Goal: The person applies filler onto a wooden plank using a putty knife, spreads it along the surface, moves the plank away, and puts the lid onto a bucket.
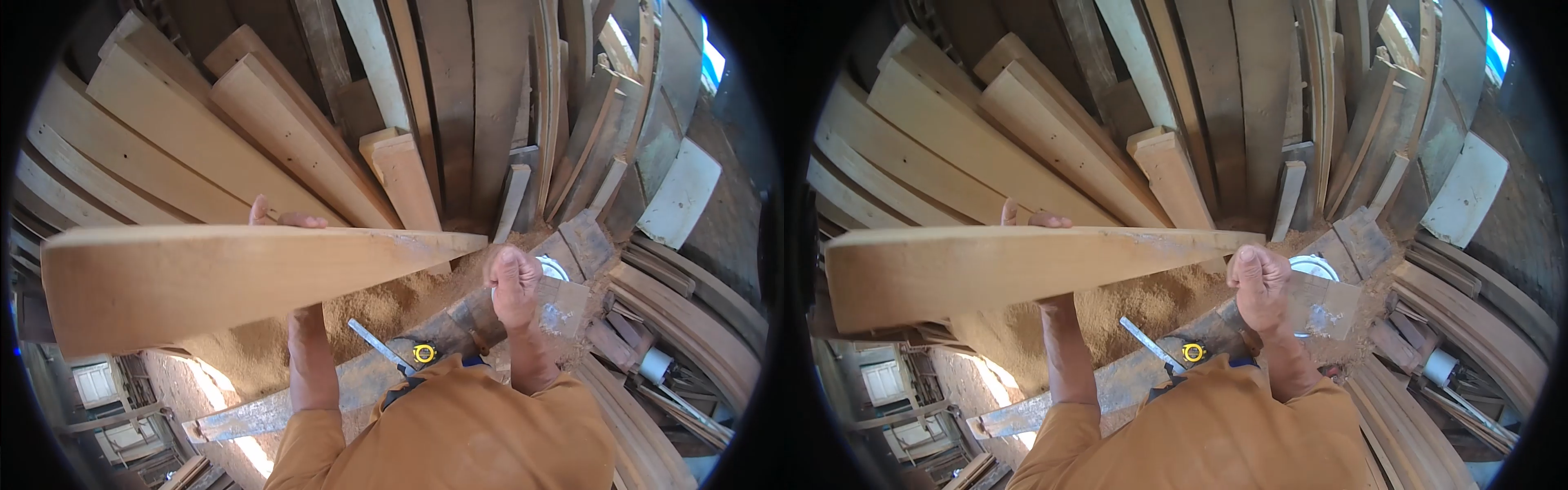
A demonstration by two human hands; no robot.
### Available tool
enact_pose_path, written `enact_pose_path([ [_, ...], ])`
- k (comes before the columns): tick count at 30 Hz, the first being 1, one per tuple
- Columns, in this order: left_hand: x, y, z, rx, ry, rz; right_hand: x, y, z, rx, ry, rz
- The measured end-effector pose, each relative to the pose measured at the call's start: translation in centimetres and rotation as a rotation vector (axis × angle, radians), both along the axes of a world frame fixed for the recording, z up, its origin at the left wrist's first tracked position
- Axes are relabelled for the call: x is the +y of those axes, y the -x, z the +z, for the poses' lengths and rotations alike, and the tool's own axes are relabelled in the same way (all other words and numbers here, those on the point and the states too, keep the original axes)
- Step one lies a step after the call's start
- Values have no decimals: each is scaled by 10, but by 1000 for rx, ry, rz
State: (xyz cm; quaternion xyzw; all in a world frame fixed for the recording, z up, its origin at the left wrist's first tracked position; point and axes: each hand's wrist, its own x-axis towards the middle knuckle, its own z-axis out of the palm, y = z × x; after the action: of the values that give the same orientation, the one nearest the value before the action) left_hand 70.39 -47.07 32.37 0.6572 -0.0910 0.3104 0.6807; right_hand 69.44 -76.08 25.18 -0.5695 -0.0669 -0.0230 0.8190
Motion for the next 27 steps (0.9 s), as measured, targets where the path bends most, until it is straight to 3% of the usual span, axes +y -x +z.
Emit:
enact_pose_path([
  [4,10,-32,-30,229,314,24,3,1,13,34,248,-19],
  [5,24,-44,-34,263,-64,-19,3,0,16,18,295,-22],
  [8,4,-71,-19,237,-230,42,-3,-1,15,25,395,9],
  [9,-14,-87,-11,158,-105,97,-6,0,14,38,424,27],
  [11,-38,-112,19,321,-156,62,-5,1,19,29,471,-2],
  [16,-65,-190,38,129,-395,83,-10,4,13,-35,669,-27],
  [19,-72,-217,42,215,-421,40,-10,8,5,73,680,-10],
  [22,-74,-230,19,342,-617,63,-8,12,2,151,681,22],
  [27,-56,-189,-80,394,-725,-280,4,11,-12,-32,860,40],
])
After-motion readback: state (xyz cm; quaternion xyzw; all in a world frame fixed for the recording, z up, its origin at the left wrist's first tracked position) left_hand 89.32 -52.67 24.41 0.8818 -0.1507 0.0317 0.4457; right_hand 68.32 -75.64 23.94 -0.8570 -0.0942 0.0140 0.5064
